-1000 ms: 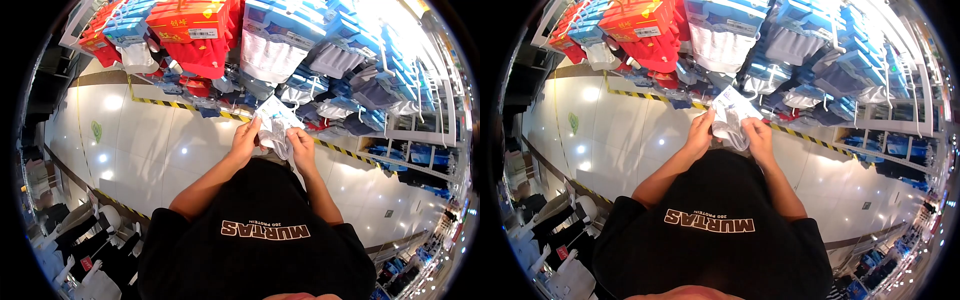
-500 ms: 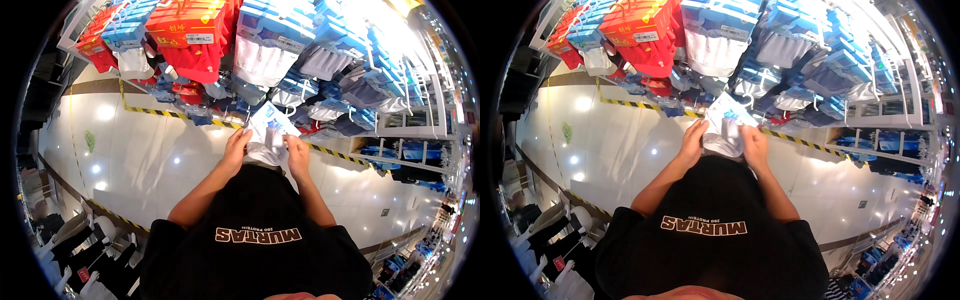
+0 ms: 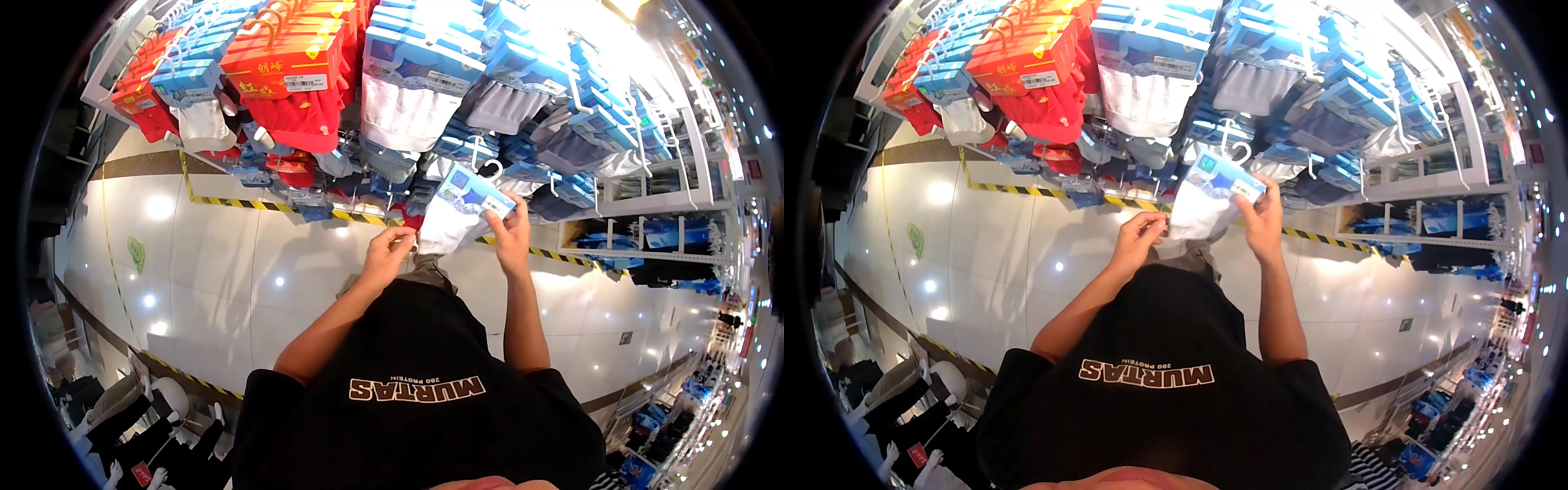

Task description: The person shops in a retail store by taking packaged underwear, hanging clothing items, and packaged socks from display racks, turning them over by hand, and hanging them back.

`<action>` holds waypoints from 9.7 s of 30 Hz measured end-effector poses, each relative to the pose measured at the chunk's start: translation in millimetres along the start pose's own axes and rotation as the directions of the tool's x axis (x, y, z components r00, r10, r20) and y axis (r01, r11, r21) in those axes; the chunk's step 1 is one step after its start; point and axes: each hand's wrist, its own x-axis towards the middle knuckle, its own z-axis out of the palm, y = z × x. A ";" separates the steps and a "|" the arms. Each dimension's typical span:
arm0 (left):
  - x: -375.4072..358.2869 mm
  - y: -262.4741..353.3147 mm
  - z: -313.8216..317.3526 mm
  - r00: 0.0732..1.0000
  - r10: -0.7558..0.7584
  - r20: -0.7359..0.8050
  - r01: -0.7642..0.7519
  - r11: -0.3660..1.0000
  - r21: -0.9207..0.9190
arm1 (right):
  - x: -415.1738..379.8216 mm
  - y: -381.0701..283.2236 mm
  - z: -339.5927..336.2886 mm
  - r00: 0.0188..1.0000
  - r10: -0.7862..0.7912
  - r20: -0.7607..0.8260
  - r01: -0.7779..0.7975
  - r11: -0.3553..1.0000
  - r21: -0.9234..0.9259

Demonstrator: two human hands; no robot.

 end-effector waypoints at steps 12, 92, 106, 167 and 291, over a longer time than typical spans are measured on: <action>-3.6 -0.2 -13.9 0.996 -0.085 0.030 0.085 0.996 -0.002 | 81.0 56.4 -21.4 1.000 -0.016 -0.003 0.014 0.965 -0.263; -18.5 46.7 8.3 0.999 -0.039 0.019 0.043 0.870 -0.491 | -43.9 7.1 71.0 0.981 0.169 0.095 -0.181 0.974 0.134; -16.3 36.0 3.9 0.993 0.052 0.105 -0.010 0.928 -0.372 | -40.3 2.9 71.9 0.995 0.068 0.073 -0.062 0.995 -0.076; -36.6 41.7 -9.9 0.956 0.294 0.012 -0.291 0.951 -0.099 | 50.3 -118.8 84.7 0.928 -0.287 0.239 0.227 0.941 0.250; -16.7 7.9 -51.3 0.957 0.205 -0.207 -0.241 0.955 -0.170 | 22.4 -12.0 86.0 0.893 0.217 0.395 -0.279 0.954 0.106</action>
